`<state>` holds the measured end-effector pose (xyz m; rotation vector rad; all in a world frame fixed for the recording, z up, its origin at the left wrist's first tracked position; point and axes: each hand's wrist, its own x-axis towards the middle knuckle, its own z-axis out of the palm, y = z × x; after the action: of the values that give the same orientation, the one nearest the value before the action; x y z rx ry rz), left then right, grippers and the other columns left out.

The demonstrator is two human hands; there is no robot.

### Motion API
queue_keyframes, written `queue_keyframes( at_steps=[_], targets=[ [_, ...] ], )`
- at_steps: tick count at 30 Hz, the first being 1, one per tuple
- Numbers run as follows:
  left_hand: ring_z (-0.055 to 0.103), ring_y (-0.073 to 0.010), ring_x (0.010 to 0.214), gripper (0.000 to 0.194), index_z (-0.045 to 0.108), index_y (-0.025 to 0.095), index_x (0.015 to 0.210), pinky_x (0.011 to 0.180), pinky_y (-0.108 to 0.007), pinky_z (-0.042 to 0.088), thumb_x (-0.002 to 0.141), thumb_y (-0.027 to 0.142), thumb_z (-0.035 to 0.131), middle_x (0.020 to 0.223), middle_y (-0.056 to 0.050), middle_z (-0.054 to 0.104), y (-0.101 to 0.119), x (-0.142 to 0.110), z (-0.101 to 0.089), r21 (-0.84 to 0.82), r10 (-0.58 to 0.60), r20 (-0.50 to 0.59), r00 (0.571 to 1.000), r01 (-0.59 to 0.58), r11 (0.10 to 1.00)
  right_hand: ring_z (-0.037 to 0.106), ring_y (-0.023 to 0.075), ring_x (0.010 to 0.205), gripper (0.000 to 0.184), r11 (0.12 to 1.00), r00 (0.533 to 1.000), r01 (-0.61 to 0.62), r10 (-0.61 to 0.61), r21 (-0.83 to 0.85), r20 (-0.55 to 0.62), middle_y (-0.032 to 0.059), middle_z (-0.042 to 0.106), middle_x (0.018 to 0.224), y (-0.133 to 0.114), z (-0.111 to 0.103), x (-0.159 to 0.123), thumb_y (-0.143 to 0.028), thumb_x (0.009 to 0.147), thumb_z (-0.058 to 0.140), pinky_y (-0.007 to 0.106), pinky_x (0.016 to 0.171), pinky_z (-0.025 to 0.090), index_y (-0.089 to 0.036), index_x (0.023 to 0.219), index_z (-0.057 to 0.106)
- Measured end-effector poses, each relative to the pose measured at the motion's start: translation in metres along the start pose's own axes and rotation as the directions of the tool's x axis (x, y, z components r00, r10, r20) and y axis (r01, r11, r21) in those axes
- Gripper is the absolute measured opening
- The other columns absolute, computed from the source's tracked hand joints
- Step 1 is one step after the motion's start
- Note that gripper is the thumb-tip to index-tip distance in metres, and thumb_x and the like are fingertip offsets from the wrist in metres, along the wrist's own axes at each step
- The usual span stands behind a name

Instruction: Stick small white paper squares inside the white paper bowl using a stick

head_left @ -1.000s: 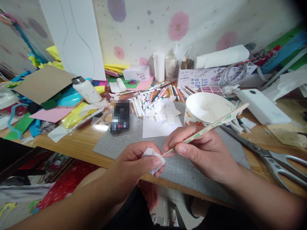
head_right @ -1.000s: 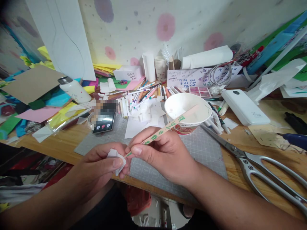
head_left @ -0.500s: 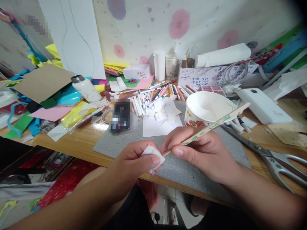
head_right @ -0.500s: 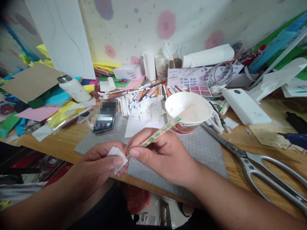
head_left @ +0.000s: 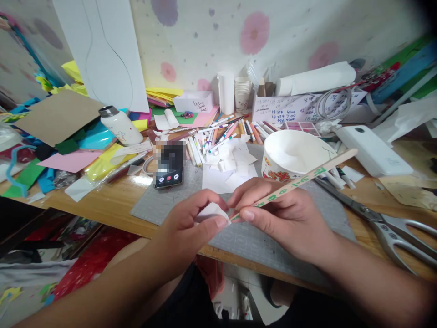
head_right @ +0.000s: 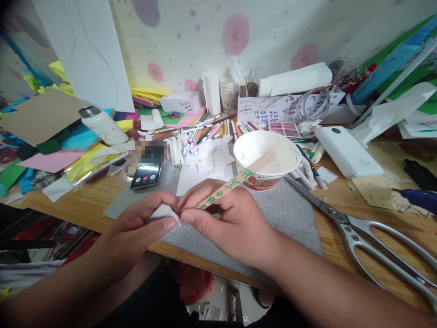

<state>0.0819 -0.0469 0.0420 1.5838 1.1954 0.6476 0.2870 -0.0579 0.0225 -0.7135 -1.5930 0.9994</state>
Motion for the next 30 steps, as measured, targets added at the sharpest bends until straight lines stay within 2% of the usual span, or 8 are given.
queue_keyframes(
  at_steps=[3,5,7,10,13,19,26,30],
  targets=[
    [0.054,-0.0189,0.081,0.012,0.059,0.025,0.086,0.071,-0.031,0.042,0.078,0.03,0.067,0.082,0.002,0.058,-0.006,-0.001,-0.003,0.085,0.192,-0.288,0.938,-0.175,0.981,0.077,0.0185,0.084,0.011,1.0,0.999,-0.003,0.002,-0.025,-0.042,0.0036,0.079,0.086,0.001,0.001,-0.001,-0.016,0.092,0.073,0.029,0.074,0.063,-0.022,0.083,0.075],
    [0.052,-0.0172,0.078,0.012,0.056,0.025,0.078,0.073,-0.031,0.041,0.082,0.026,0.067,0.079,0.003,0.054,-0.008,-0.003,-0.002,0.184,0.321,-0.353,0.879,-0.272,0.945,0.077,0.018,0.084,0.011,0.999,0.998,0.002,-0.004,-0.042,-0.067,0.0038,0.078,0.086,0.001,0.001,-0.002,-0.016,0.092,0.074,0.027,0.073,0.062,-0.022,0.082,0.076],
    [0.052,-0.0158,0.072,0.015,0.056,0.024,0.072,0.071,-0.031,0.041,0.083,0.024,0.066,0.073,0.004,0.055,-0.008,-0.005,0.001,0.238,0.371,-0.246,0.895,-0.315,0.919,0.077,0.0177,0.084,0.01,0.998,0.997,0.021,-0.025,-0.053,-0.071,0.0037,0.078,0.086,0.001,0.0,-0.003,-0.016,0.092,0.074,0.027,0.074,0.063,-0.022,0.084,0.076],
    [0.058,-0.0161,0.073,0.009,0.061,0.023,0.076,0.072,-0.031,0.043,0.081,0.025,0.069,0.075,0.003,0.063,-0.006,-0.006,0.007,0.252,0.339,-0.113,0.934,-0.303,0.919,0.077,0.0179,0.085,0.01,0.994,0.996,0.066,-0.071,-0.087,-0.057,0.0037,0.079,0.086,0.001,0.0,-0.003,-0.014,0.092,0.073,0.028,0.076,0.063,-0.022,0.087,0.076],
    [0.058,-0.0165,0.071,0.012,0.062,0.023,0.075,0.071,-0.031,0.043,0.079,0.031,0.072,0.074,0.003,0.066,-0.002,-0.006,0.01,0.252,0.264,-0.106,0.959,-0.231,0.94,0.078,0.0188,0.086,0.011,0.983,0.991,0.12,-0.128,-0.138,-0.051,0.0041,0.08,0.087,0.001,0.002,-0.002,-0.012,0.092,0.072,0.03,0.078,0.064,-0.023,0.089,0.076],
    [0.051,-0.0153,0.061,0.021,0.064,0.023,0.07,0.063,-0.029,0.039,0.087,0.034,0.058,0.061,0.004,0.058,0.0,-0.001,0.006,0.187,0.149,-0.098,0.984,-0.129,0.974,0.078,0.019,0.085,0.014,0.957,0.978,0.194,-0.205,-0.217,-0.029,0.0048,0.08,0.086,0.001,0.003,-0.002,-0.009,0.091,0.071,0.031,0.078,0.065,-0.023,0.092,0.075],
    [0.047,-0.017,0.062,0.028,0.062,0.023,0.065,0.06,-0.028,0.037,0.087,0.041,0.059,0.061,0.003,0.054,-0.009,0.006,-0.001,0.076,0.054,-0.194,0.979,-0.04,0.996,0.077,0.02,0.086,0.016,0.942,0.961,0.218,-0.253,-0.254,-0.115,0.0042,0.078,0.081,-0.004,-0.021,0.008,-0.008,0.091,0.071,0.033,0.08,0.065,-0.022,0.09,0.079],
    [0.05,-0.0173,0.068,0.024,0.067,0.023,0.075,0.065,-0.028,0.04,0.086,0.043,0.063,0.067,0.002,0.057,-0.006,0.007,0.004,-0.058,0.085,-0.156,0.984,-0.095,0.994,0.077,0.0187,0.085,0.016,0.938,0.956,0.246,-0.276,-0.243,-0.099,0.0041,0.079,0.081,-0.004,-0.025,0.013,-0.012,0.094,0.07,0.032,0.08,0.065,-0.022,0.09,0.081]
  ],
)
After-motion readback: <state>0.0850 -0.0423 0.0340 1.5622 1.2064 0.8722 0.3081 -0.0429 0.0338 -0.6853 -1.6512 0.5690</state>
